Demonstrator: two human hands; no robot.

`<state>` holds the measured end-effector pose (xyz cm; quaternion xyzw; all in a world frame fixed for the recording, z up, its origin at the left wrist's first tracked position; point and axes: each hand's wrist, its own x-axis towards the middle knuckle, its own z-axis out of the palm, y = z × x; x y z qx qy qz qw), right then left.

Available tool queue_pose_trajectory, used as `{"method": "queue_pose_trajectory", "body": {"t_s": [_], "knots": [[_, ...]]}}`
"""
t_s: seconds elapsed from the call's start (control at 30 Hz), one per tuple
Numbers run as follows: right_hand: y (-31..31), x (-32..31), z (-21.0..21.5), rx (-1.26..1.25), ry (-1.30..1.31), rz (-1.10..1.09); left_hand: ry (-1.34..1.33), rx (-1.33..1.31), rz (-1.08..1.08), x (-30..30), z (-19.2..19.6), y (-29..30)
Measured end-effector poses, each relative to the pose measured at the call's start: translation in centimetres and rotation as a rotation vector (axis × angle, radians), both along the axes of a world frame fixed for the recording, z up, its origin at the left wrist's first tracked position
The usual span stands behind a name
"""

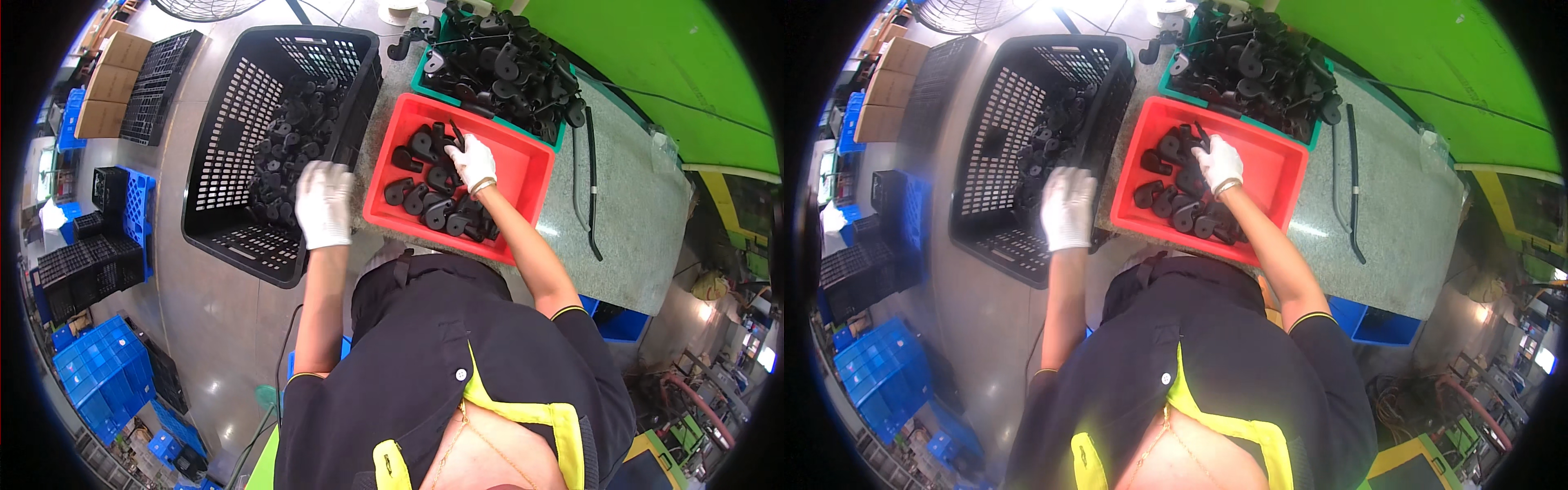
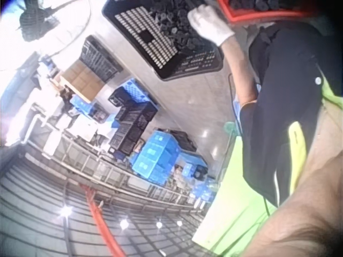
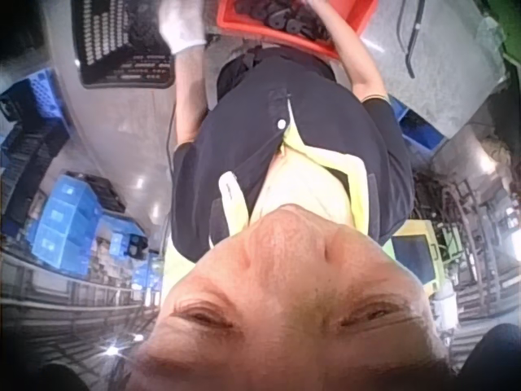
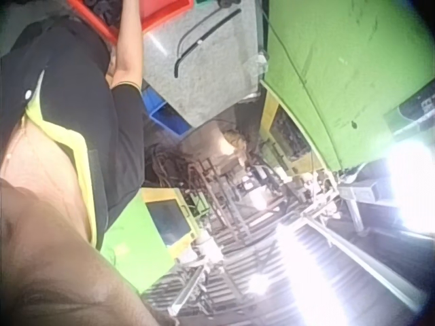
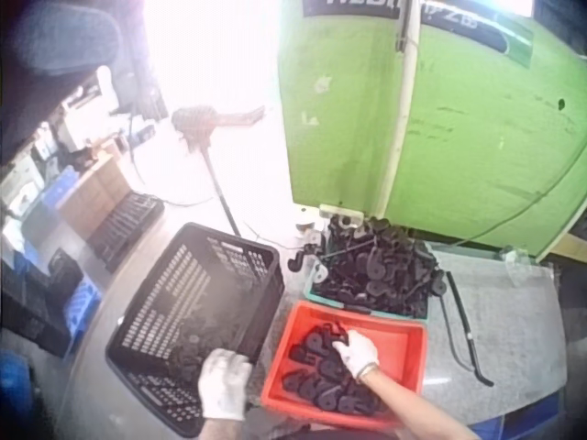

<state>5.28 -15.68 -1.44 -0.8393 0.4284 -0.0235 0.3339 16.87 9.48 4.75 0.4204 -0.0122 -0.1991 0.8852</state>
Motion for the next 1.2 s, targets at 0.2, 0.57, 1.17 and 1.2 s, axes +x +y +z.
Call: {"method": "queue_pose_trajectory", "body": {"t_s": [0.2, 0.57, 1.17, 1.2], "knots": [[5.7, -3.2, 5.4, 0.222, -0.359, -0.066, 0.279, 0.317, -0.351, -6.7, 1.8, -5.8], [8.2, -6.5, 11.3, 0.202, -0.329, 0.118, 0.268, 0.146, -0.417, -8.1, 3.9, -6.8], [7.1, -7.4, 16.7, -0.171, -0.280, 0.522, 0.074, 0.174, -0.438, -8.7, 5.7, -5.6], [7.2, -7.5, 16.6, -0.197, -0.266, 0.516, 0.075, 0.174, -0.439, -8.7, 5.7, -5.6]]}}
